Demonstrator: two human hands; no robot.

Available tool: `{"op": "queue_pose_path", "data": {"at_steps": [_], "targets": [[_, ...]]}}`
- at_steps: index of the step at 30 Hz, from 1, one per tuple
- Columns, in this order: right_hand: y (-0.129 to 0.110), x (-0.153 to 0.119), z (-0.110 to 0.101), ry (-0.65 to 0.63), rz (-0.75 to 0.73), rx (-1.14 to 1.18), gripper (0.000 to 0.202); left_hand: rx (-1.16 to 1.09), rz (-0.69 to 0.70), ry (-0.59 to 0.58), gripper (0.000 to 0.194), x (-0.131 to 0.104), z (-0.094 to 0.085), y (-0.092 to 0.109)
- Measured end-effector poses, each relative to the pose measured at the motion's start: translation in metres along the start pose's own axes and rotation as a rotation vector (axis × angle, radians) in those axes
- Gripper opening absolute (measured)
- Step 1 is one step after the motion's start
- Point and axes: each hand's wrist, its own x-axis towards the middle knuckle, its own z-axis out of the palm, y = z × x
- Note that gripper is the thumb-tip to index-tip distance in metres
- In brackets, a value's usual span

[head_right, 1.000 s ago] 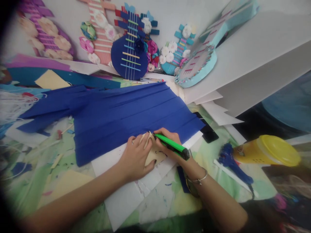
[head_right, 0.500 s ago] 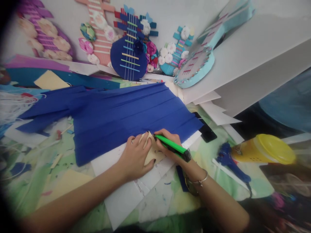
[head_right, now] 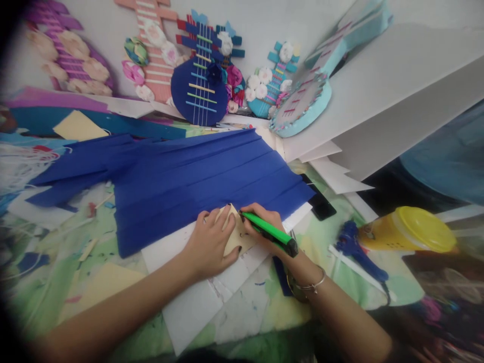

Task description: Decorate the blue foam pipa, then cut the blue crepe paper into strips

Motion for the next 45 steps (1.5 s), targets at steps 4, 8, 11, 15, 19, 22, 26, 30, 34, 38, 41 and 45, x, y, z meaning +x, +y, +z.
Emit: {"op": "queue_pose_path", "data": {"at_steps": [4, 8, 11, 15, 19, 22, 26, 30, 34, 38, 41, 45], "targets": [[0.002, -0.002, 0.000, -0.008, -0.008, 0.030, 0.021, 0.000, 0.002, 0.004, 0.066, 0.000, 0.000, 0.000], [0.003, -0.002, -0.001, -0.026, -0.021, 0.050, 0.022, -0.001, 0.000, 0.003, 0.070, 0.000, 0.000, 0.000], [0.003, -0.004, -0.001, -0.007, -0.013, 0.034, 0.021, -0.001, -0.002, -0.004, 0.071, 0.000, 0.000, 0.000], [0.005, -0.005, -0.001, 0.003, -0.019, 0.024, 0.022, 0.001, 0.002, -0.003, 0.071, 0.000, 0.000, 0.000], [0.007, -0.005, -0.002, -0.029, -0.034, 0.048, 0.022, -0.006, 0.001, -0.012, 0.071, 0.000, -0.001, 0.000], [0.008, -0.007, -0.001, -0.018, -0.031, 0.042, 0.023, -0.008, -0.002, -0.009, 0.070, 0.000, 0.000, 0.000], [0.008, -0.010, 0.000, 0.011, -0.023, 0.019, 0.022, -0.005, 0.000, 0.006, 0.069, 0.000, 0.002, -0.001], [0.005, -0.009, -0.002, -0.005, -0.033, 0.034, 0.022, -0.005, 0.003, 0.012, 0.068, -0.001, 0.003, -0.002], [0.004, -0.009, -0.003, -0.018, -0.033, 0.052, 0.021, -0.006, 0.004, 0.012, 0.064, -0.001, 0.003, -0.002], [0.004, -0.010, -0.004, 0.009, 0.021, 0.086, 0.021, 0.006, 0.003, 0.021, 0.060, 0.000, 0.003, -0.001], [0.007, -0.011, -0.007, 0.107, 0.092, 0.158, 0.021, 0.012, -0.004, 0.021, 0.059, 0.000, 0.004, -0.001], [0.010, -0.015, -0.015, 0.131, 0.133, 0.219, 0.025, 0.009, -0.007, 0.018, 0.057, 0.000, 0.005, -0.002]]}}
